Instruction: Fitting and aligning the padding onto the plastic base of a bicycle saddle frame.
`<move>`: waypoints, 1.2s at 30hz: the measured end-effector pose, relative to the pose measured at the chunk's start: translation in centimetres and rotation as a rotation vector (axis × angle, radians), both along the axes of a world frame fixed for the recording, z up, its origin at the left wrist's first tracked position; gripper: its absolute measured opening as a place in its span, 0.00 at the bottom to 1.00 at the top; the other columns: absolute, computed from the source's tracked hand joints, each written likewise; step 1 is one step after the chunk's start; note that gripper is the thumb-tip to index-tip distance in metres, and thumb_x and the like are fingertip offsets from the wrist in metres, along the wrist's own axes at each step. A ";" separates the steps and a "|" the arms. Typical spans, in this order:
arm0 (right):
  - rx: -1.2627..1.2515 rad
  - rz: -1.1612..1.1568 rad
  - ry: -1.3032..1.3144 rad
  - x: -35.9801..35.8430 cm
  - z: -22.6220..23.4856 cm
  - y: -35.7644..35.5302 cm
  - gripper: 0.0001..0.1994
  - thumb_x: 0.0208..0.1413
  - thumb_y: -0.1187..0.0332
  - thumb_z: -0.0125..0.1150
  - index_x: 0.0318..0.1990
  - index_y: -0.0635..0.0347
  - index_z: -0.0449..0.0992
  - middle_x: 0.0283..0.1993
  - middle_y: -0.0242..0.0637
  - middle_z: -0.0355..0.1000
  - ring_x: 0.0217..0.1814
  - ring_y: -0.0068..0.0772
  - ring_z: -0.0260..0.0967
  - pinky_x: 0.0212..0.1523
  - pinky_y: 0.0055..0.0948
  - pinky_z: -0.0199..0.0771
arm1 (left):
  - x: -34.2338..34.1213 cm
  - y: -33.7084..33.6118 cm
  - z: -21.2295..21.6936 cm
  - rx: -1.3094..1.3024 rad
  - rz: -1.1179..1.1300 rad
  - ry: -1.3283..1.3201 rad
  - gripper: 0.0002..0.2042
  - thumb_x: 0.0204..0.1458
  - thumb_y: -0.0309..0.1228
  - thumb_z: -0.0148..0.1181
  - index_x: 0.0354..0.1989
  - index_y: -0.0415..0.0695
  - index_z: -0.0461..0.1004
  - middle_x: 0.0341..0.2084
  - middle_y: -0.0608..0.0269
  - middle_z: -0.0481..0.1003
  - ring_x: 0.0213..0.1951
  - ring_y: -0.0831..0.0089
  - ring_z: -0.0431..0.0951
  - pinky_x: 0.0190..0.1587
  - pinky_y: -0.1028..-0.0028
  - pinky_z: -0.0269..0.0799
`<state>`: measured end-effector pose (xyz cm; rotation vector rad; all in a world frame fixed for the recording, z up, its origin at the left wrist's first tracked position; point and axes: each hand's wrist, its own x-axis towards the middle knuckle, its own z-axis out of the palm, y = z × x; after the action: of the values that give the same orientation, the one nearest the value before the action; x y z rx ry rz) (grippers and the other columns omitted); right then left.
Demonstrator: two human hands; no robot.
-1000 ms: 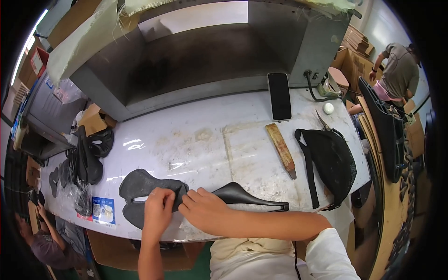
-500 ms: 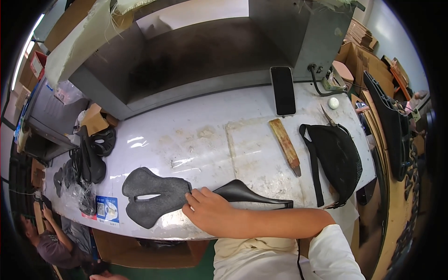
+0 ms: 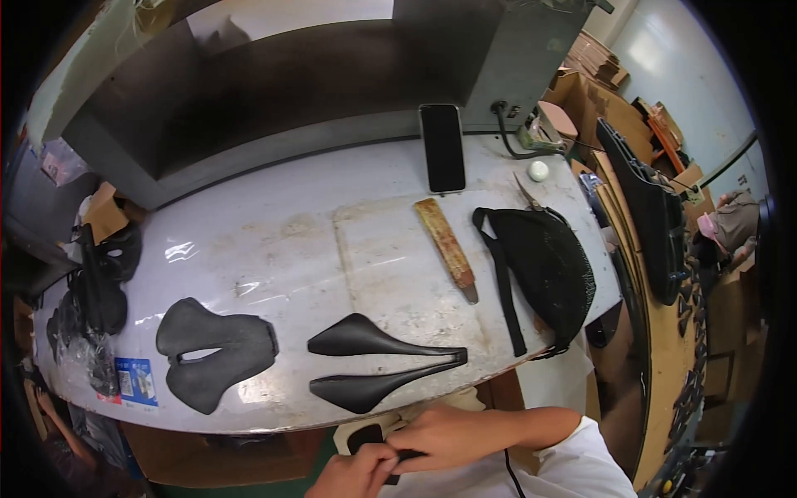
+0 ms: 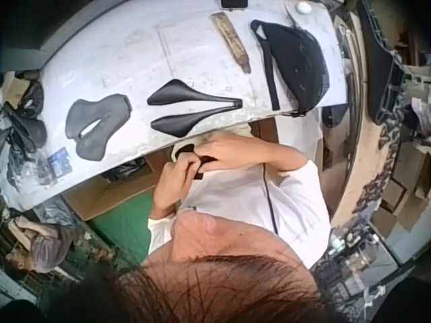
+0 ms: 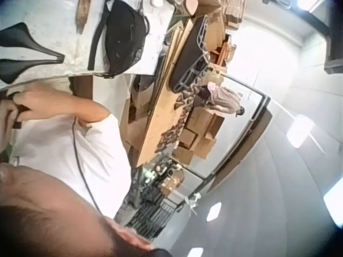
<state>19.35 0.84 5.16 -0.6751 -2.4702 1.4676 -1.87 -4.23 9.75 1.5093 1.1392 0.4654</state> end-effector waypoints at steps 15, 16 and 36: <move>-0.493 -0.589 1.161 11.7 2.8 -3.1 0.11 0.45 0.76 0.73 0.28 0.70 0.74 0.22 0.52 0.74 0.17 0.44 0.73 0.19 0.35 0.68 | 5.3 0.5 -6.6 -0.382 0.399 -1.267 0.43 0.48 0.31 0.65 0.71 0.45 0.45 0.52 0.49 0.70 0.36 0.61 0.77 0.46 0.67 0.75; -0.466 -0.631 1.146 12.2 3.5 -3.6 0.11 0.45 0.76 0.73 0.28 0.70 0.74 0.22 0.52 0.74 0.17 0.44 0.73 0.19 0.35 0.68 | 4.5 -0.5 -7.5 -0.182 0.390 -1.014 0.31 0.49 0.26 0.64 0.62 0.42 0.58 0.43 0.48 0.72 0.36 0.62 0.78 0.40 0.67 0.74; -0.568 -1.123 0.339 9.3 -1.1 2.1 0.09 0.55 0.71 0.67 0.29 0.64 0.73 0.17 0.25 0.67 0.18 0.12 0.66 0.18 0.16 0.60 | 0.5 6.0 -3.3 0.358 0.412 0.062 0.27 0.48 0.17 0.64 0.59 0.33 0.68 0.50 0.50 0.71 0.45 0.64 0.74 0.47 0.72 0.69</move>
<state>28.66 2.95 4.03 -1.4220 -1.0028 1.5144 -1.34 1.72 6.42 1.5994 1.4816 0.9490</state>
